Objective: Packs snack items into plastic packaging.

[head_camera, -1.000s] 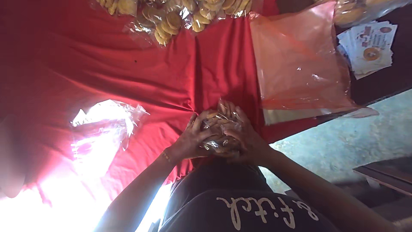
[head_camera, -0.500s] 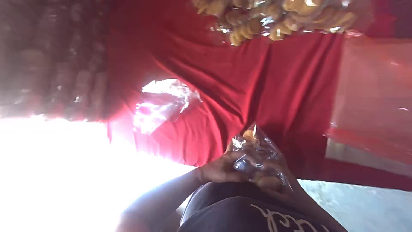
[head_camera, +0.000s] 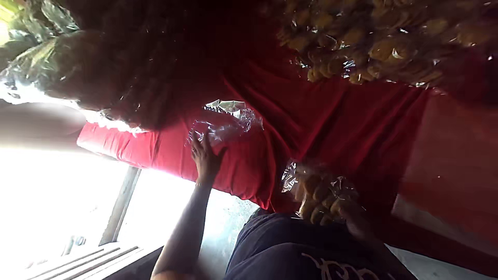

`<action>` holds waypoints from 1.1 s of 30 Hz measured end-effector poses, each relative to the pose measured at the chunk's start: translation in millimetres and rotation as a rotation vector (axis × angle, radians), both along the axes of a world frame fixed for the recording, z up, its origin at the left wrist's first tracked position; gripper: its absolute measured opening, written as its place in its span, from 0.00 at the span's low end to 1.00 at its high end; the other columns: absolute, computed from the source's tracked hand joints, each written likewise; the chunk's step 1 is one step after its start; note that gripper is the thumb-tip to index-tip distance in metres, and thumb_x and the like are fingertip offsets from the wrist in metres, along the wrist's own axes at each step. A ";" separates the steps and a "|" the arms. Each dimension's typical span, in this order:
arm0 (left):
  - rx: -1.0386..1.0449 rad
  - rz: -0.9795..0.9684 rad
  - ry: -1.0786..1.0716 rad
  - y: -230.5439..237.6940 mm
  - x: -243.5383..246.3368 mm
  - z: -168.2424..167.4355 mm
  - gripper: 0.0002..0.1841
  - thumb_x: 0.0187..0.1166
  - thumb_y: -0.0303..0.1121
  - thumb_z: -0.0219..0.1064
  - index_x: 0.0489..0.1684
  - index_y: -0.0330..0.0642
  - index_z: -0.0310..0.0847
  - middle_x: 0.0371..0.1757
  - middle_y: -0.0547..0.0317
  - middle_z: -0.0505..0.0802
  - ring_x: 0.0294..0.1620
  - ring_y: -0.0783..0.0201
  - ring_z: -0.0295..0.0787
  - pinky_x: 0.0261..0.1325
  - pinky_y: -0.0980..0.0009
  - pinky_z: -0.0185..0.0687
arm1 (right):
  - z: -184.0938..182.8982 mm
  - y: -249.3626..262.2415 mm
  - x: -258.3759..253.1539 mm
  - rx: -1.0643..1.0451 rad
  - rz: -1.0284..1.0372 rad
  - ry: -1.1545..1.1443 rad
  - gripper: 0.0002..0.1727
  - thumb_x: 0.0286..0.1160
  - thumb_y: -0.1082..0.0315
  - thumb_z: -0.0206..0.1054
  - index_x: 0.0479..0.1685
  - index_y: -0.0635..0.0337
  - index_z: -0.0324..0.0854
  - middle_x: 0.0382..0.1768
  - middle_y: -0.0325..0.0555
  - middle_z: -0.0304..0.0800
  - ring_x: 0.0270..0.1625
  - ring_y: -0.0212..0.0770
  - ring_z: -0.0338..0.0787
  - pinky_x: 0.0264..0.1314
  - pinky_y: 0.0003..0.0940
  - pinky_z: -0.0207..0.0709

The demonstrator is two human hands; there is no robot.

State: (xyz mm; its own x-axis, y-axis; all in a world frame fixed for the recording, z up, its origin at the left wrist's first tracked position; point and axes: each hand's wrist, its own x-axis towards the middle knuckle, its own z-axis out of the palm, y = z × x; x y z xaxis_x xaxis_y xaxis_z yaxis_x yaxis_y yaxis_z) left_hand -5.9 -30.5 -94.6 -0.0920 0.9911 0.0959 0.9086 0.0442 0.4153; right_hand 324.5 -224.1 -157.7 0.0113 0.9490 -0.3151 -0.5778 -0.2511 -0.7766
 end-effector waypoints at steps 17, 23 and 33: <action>-0.576 -0.171 -0.405 -62.9 67.1 23.7 0.22 0.95 0.39 0.44 0.46 0.34 0.83 0.29 0.62 0.80 0.28 0.72 0.77 0.37 0.74 0.76 | 11.0 86.2 -29.6 -0.171 0.399 0.508 0.19 0.52 0.52 0.85 0.34 0.49 0.82 0.24 0.38 0.90 0.28 0.34 0.91 0.38 0.33 0.89; 0.215 -0.582 0.117 -116.1 124.8 47.1 0.12 0.78 0.33 0.64 0.44 0.39 0.93 0.30 0.49 0.93 0.31 0.50 0.94 0.33 0.55 0.88 | 35.2 106.7 -51.5 -0.263 0.268 0.516 0.12 0.90 0.62 0.50 0.45 0.55 0.77 0.28 0.40 0.87 0.30 0.33 0.89 0.41 0.32 0.88; 0.156 -1.040 -0.563 -137.6 178.6 78.2 0.22 0.92 0.40 0.50 0.53 0.30 0.88 0.36 0.47 0.95 0.34 0.63 0.91 0.45 0.71 0.85 | 10.5 117.7 -43.7 0.664 -0.204 -1.103 0.17 0.69 0.65 0.68 0.48 0.70 0.92 0.50 0.68 0.93 0.58 0.61 0.91 0.73 0.50 0.76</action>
